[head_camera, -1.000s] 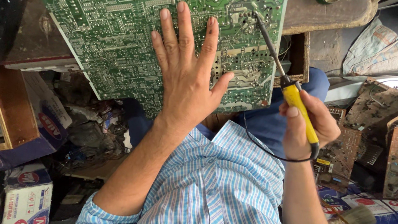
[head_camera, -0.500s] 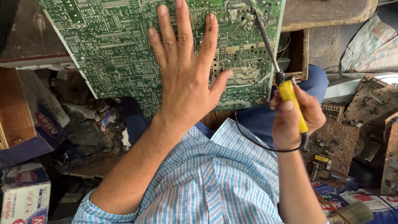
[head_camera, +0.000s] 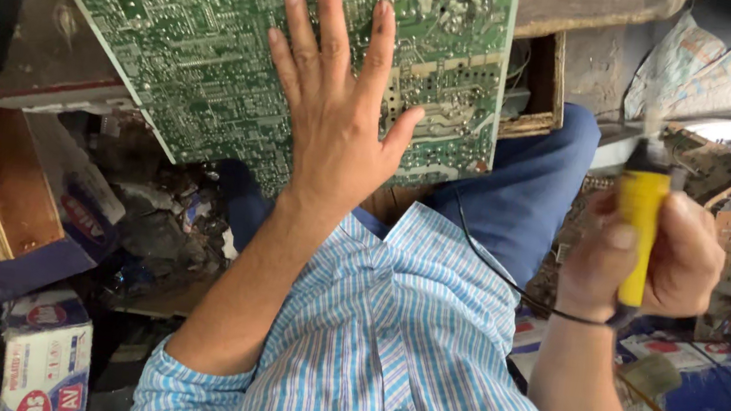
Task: The person holds a large green circuit board steady on a cluttered workbench with one hand and applies a yellow-handled soldering iron to different points on the board with the other hand, repositioning the iron across various joints. The board is occasionally tilted and repositioned while soldering continues.
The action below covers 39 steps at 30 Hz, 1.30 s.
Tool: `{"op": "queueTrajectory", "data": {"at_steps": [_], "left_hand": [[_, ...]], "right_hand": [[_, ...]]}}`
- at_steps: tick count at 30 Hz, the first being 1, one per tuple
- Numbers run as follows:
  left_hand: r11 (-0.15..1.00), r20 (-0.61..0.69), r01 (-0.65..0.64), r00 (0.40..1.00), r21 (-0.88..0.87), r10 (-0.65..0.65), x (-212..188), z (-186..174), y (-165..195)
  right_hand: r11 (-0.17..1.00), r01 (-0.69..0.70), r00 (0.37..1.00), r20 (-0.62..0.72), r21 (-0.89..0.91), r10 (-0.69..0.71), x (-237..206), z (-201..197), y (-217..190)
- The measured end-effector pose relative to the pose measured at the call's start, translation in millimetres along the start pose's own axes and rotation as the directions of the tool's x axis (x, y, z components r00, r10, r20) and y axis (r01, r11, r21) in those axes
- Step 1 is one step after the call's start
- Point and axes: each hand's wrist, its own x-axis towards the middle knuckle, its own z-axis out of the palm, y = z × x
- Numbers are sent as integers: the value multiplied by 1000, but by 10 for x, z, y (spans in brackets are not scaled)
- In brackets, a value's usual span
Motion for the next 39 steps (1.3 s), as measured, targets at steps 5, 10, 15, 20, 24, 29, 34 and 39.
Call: {"op": "queueTrajectory", "data": {"at_steps": [5,10,15,20,24,29,34,39], "left_hand": [[998,-67,-36,997,-57,32,131,-69,63],[999,-32,-28,999,-24,27,65,-44,34],[999,-25,-23,999,-38,22,20,13,-16],[999,-16,-29,999,-40,28,50,-18,8],[999,-20,-25,1000,-33,24,4,13,-15],[1000,-9,-11,1000,-2,11,-45,105,-80],[976,-148,-156,980,-155,133,94,-175,147],[255,27,-19,984,-967,175,-33,-733,642]], "right_hand": [[995,-64,997,-51,-73,61,208,27,299],[988,-73,997,1,-137,74,265,27,446],[983,-19,1000,4,-181,20,420,27,697],[955,142,989,3,-260,-146,562,-46,781],[999,39,999,-37,34,-38,468,-191,601],[735,-290,951,100,613,292,147,-225,443],[358,-444,802,186,821,568,-29,-17,524],[56,-473,675,320,879,665,-85,-63,565]]}}
